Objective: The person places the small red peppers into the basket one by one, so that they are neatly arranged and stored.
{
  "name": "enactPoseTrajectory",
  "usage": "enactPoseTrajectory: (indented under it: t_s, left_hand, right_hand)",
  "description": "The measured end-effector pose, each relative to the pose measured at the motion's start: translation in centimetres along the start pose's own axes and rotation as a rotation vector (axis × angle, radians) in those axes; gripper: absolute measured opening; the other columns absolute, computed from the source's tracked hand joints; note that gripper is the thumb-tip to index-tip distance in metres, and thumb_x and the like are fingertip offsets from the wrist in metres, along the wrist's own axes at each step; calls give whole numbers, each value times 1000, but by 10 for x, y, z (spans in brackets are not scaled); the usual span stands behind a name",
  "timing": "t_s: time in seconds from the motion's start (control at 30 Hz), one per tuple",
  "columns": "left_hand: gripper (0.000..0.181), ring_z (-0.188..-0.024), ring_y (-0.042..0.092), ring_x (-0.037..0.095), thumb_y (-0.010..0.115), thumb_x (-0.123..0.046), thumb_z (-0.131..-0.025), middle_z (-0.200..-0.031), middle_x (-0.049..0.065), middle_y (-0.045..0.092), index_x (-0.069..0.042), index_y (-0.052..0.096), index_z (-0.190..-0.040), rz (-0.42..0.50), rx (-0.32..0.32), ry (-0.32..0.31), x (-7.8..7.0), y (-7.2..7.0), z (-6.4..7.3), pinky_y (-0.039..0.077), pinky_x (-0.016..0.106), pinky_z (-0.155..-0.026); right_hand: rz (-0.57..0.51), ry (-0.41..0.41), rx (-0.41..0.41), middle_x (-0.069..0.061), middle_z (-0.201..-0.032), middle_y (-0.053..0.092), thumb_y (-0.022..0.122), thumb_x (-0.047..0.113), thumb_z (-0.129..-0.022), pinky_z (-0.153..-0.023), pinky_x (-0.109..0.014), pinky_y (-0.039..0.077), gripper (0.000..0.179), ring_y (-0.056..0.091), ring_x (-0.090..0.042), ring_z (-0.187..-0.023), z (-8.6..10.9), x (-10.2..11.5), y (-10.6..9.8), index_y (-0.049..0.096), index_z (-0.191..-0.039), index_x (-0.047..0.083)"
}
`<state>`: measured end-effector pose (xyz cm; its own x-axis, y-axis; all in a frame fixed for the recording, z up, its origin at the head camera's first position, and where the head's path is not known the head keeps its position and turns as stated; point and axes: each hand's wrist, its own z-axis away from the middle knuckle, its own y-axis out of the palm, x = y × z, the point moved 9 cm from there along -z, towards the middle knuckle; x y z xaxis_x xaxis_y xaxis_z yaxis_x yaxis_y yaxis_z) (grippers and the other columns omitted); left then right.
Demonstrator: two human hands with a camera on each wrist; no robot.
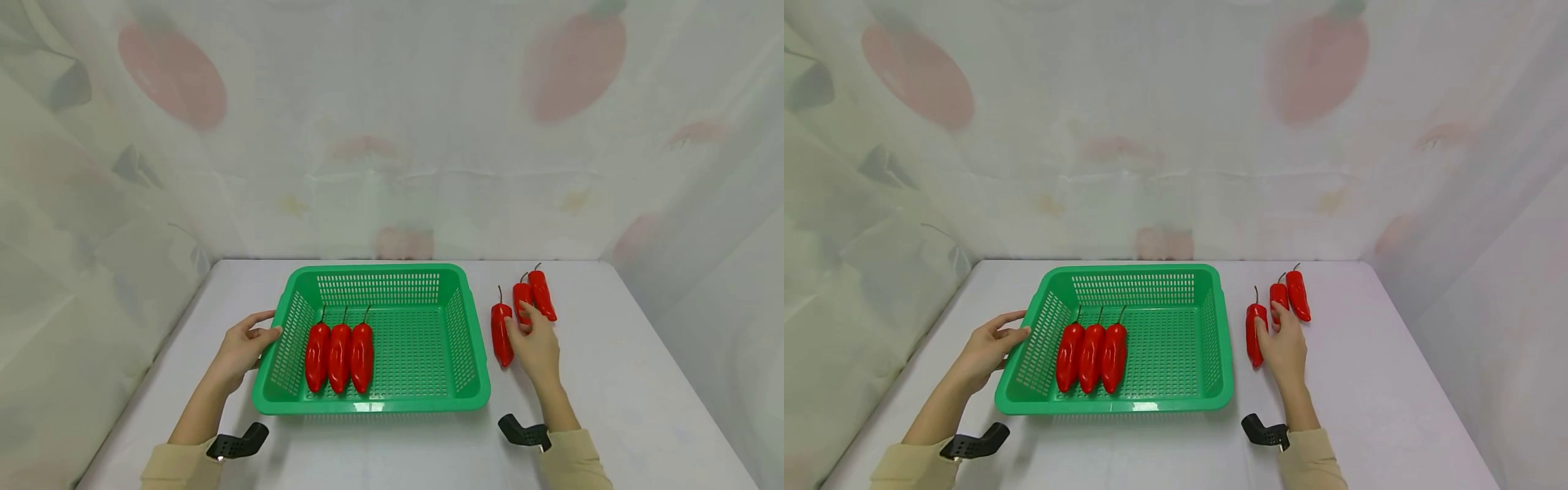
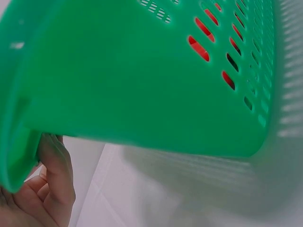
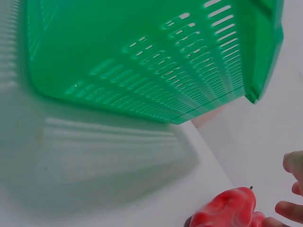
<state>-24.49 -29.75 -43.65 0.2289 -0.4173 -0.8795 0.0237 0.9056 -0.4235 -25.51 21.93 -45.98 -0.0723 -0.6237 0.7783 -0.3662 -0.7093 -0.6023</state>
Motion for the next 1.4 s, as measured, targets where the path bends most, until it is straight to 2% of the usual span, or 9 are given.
enactPoseTrajectory:
  t_s: [0.53, 0.67, 0.9, 1.4]
  left_hand:
    - [58, -74, 67, 18, 56, -31, -92, -101, 16, 63, -9, 32, -141, -7, -1, -7, 2, 0, -2, 57, 37, -65]
    - [59, -75, 67, 19, 56, -33, -92, -101, 16, 62, -9, 32, -141, -5, 5, -10, 3, 0, -2, 56, 38, -66]
    - [59, -75, 67, 19, 56, -32, -92, -99, 15, 62, -9, 33, -140, -10, 6, -16, 4, 0, -2, 56, 38, -65]
    - [59, -75, 66, 18, 56, -33, -92, -100, 15, 63, -9, 32, -140, -1, 8, -13, 2, 0, -1, 56, 37, -65]
  right_hand:
    - [159, 20, 97, -22, -115, 57, 60, 26, -87, -80, -50, 51, 55, 54, -35, -99, 2, -7, 15, 45, -132, -1]
    - [175, 43, 130, -23, -120, 54, 61, 27, -86, -82, -52, 50, 58, 52, -38, -106, 2, -11, 20, 42, -134, -1]
    - [202, 75, 191, -27, -122, 51, 62, 30, -85, -79, -54, 50, 65, 51, -43, -107, 3, -15, 28, 37, -135, -4]
    - [300, 89, 225, -30, -121, 52, 62, 32, -85, -79, -56, 49, 66, 53, -44, -103, -2, -17, 35, 38, -133, -7]
